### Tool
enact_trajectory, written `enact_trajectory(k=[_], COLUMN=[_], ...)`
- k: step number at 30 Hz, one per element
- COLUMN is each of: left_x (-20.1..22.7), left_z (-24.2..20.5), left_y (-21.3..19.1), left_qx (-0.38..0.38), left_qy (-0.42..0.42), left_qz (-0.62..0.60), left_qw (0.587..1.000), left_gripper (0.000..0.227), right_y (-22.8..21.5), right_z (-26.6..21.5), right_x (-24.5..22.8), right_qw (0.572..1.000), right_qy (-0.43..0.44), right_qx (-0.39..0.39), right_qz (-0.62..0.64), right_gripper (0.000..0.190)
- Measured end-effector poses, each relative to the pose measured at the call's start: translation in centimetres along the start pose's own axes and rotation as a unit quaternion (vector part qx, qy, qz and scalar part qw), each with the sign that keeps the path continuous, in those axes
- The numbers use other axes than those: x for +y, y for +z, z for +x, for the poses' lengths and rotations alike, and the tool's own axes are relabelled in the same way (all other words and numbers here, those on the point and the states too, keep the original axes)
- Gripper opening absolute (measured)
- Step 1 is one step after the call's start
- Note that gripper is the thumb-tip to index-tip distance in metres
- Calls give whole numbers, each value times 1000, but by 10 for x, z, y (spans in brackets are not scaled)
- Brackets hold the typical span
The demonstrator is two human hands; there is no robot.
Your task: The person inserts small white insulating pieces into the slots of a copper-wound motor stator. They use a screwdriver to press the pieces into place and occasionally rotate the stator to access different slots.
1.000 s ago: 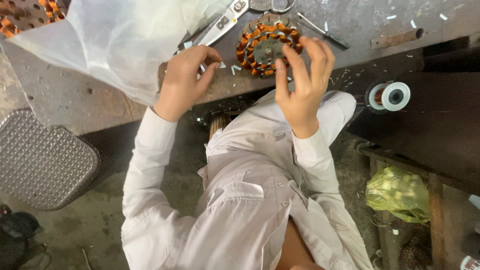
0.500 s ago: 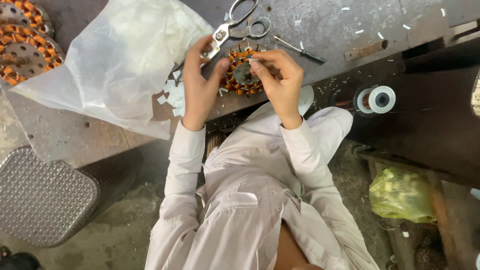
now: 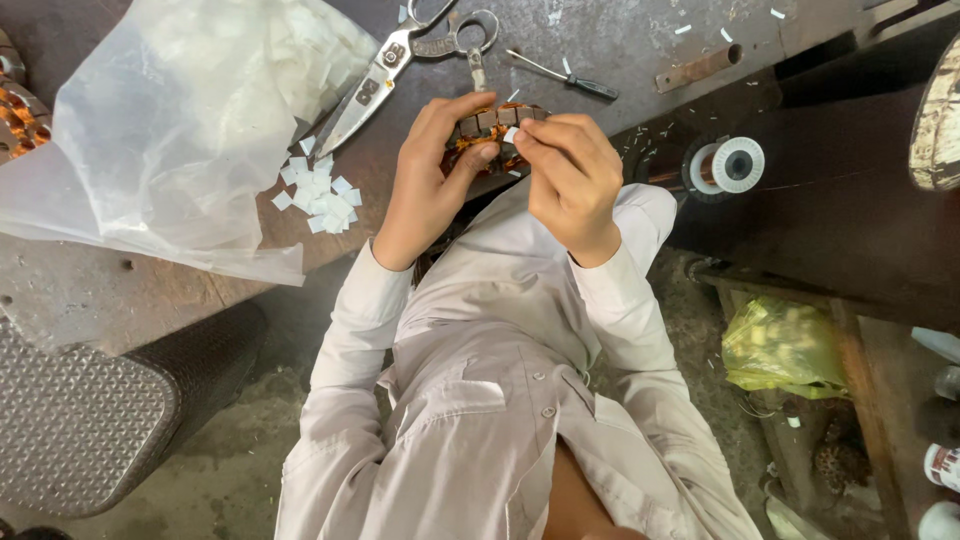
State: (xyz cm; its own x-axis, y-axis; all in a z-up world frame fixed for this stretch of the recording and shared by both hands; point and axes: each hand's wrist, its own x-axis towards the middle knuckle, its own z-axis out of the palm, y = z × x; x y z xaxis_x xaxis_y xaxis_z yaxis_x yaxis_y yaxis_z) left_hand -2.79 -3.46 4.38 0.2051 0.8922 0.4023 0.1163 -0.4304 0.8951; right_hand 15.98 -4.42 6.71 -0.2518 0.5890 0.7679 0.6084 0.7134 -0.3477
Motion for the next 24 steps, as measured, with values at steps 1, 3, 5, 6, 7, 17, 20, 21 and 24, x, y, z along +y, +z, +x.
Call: enact_trajectory(k=[1, 3, 5, 6, 7, 17, 20, 21, 24], left_x=[3, 6, 7, 6, 5, 6, 7, 7, 7], left_z=[1, 2, 3, 5, 5, 4, 2, 1, 3], left_y=[-1, -5, -7, -7, -6, 5, 6, 7, 10], left_qx=[-8, -38, -52, -51, -51, -34, -27, -25, -21], left_qy=[7, -44, -56, -40, -25, -1, 1, 6, 8], left_qz=[2, -20, -29, -27, -26, -22, -20, -19, -19], left_qw=[1000, 998, 997, 998, 998, 999, 999, 999, 1000], left_gripper=[43, 40, 38, 37, 37, 37, 37, 37, 35], right_y=[-2, -4, -4, -3, -2, 18, 14, 10, -2], right_z=[-2, -7, -12, -14, -17, -34, -32, -31, -26], right_x=[-1, -4, -6, -7, -8, -15, -12, -10, -2], right_qw=[1000, 999, 999, 999, 1000, 990, 997, 998, 996], right_qy=[-15, -37, -41, -34, -27, 84, 36, 15, -41], right_qx=[-3, -10, -4, 5, 14, 108, 72, 54, -9], right_qz=[-8, -3, 2, 3, 4, 17, -22, -35, -77], right_gripper=[27, 28, 27, 26, 25, 23, 23, 22, 22])
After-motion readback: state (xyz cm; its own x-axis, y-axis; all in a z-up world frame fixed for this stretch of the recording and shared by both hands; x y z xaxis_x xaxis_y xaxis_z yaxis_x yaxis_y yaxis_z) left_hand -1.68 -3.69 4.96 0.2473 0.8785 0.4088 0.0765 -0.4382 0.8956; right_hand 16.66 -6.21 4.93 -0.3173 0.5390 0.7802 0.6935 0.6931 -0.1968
